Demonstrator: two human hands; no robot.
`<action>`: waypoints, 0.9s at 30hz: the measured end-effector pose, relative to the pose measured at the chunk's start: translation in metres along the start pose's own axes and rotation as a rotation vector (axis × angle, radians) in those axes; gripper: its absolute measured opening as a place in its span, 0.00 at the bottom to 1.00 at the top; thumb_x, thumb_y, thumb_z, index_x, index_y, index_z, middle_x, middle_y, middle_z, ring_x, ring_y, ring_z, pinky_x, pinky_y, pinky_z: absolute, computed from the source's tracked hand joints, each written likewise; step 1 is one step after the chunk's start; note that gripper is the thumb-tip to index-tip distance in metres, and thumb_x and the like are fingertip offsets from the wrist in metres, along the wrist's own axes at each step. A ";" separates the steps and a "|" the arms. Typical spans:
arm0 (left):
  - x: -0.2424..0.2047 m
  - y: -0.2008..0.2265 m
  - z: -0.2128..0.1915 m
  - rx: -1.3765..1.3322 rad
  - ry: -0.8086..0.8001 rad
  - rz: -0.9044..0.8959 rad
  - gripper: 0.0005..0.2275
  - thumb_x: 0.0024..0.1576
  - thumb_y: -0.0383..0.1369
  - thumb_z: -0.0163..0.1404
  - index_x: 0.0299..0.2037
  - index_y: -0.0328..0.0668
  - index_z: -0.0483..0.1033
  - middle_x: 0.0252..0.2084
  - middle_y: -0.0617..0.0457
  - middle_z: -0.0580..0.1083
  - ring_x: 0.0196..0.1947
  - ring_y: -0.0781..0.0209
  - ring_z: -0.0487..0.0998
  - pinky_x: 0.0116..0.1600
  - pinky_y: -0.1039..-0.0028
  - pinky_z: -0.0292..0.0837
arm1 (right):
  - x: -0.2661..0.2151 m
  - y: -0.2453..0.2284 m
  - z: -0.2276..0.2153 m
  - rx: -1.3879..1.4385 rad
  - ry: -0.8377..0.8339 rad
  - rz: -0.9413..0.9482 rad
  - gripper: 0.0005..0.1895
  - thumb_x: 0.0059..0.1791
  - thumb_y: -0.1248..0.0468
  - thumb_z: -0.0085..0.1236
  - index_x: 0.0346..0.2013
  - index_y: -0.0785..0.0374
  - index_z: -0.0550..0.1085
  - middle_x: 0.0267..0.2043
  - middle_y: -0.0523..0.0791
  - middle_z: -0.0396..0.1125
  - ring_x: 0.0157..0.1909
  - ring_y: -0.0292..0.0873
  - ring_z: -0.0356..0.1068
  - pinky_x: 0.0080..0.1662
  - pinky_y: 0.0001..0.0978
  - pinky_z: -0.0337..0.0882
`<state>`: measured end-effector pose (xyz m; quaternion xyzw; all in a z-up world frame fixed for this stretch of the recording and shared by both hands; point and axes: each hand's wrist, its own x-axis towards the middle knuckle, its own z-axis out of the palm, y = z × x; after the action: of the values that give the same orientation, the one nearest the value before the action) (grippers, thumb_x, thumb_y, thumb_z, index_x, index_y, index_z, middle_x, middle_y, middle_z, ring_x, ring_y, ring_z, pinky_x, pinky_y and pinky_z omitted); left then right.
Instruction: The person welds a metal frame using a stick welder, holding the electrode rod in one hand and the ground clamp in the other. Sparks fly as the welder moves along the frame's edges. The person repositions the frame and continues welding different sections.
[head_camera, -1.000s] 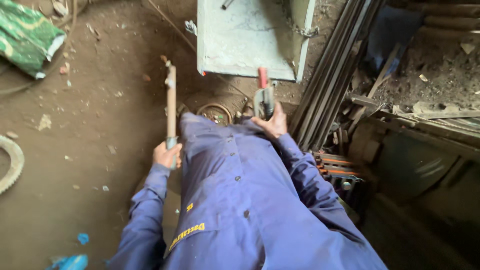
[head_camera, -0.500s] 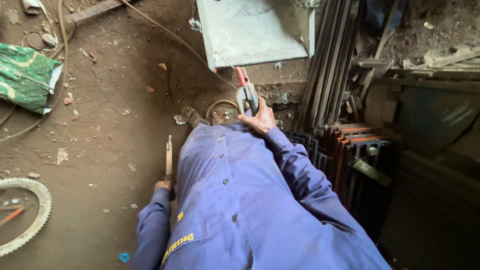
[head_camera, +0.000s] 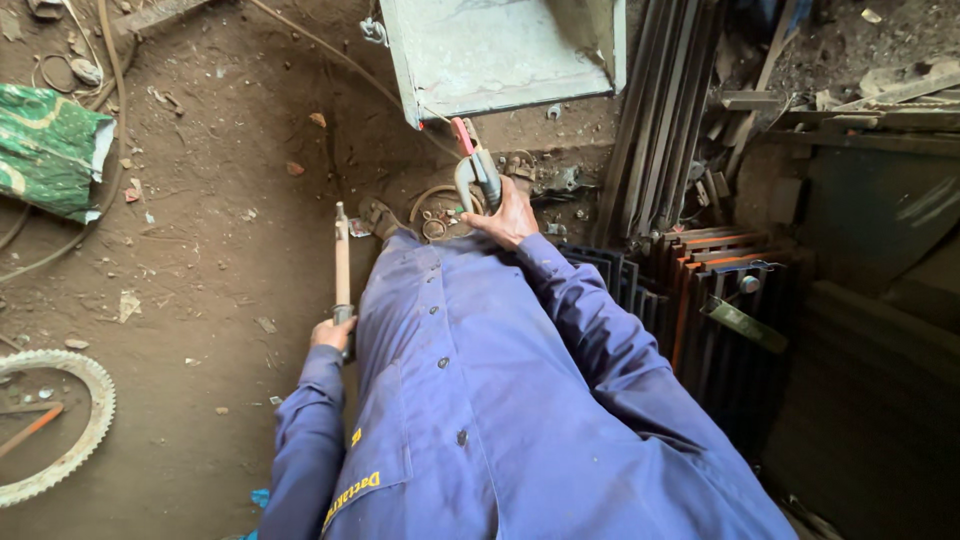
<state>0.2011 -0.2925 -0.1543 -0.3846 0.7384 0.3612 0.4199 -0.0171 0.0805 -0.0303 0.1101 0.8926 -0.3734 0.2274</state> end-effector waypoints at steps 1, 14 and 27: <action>0.000 0.003 0.005 0.027 0.010 0.009 0.22 0.49 0.51 0.59 0.40 0.38 0.85 0.37 0.39 0.82 0.41 0.45 0.84 0.47 0.58 0.75 | 0.001 0.000 0.000 -0.004 0.002 -0.003 0.48 0.34 0.46 0.75 0.59 0.68 0.67 0.48 0.56 0.73 0.51 0.54 0.75 0.54 0.43 0.73; 0.007 -0.043 0.037 0.131 -0.079 -0.100 0.22 0.57 0.48 0.48 0.39 0.31 0.84 0.40 0.32 0.82 0.43 0.38 0.85 0.49 0.55 0.77 | 0.010 -0.005 0.007 -0.054 -0.042 0.022 0.49 0.34 0.42 0.73 0.59 0.68 0.65 0.48 0.59 0.73 0.50 0.58 0.75 0.53 0.45 0.74; -0.017 -0.007 0.022 0.284 -0.021 0.003 0.27 0.55 0.54 0.51 0.38 0.30 0.83 0.40 0.30 0.79 0.46 0.33 0.81 0.49 0.50 0.75 | 0.029 0.016 0.031 -0.094 -0.119 0.078 0.50 0.34 0.41 0.73 0.55 0.74 0.63 0.48 0.63 0.70 0.52 0.60 0.73 0.54 0.48 0.72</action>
<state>0.2210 -0.2723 -0.1490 -0.3164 0.7784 0.2574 0.4772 -0.0260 0.0704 -0.0739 0.1118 0.8891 -0.3277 0.2994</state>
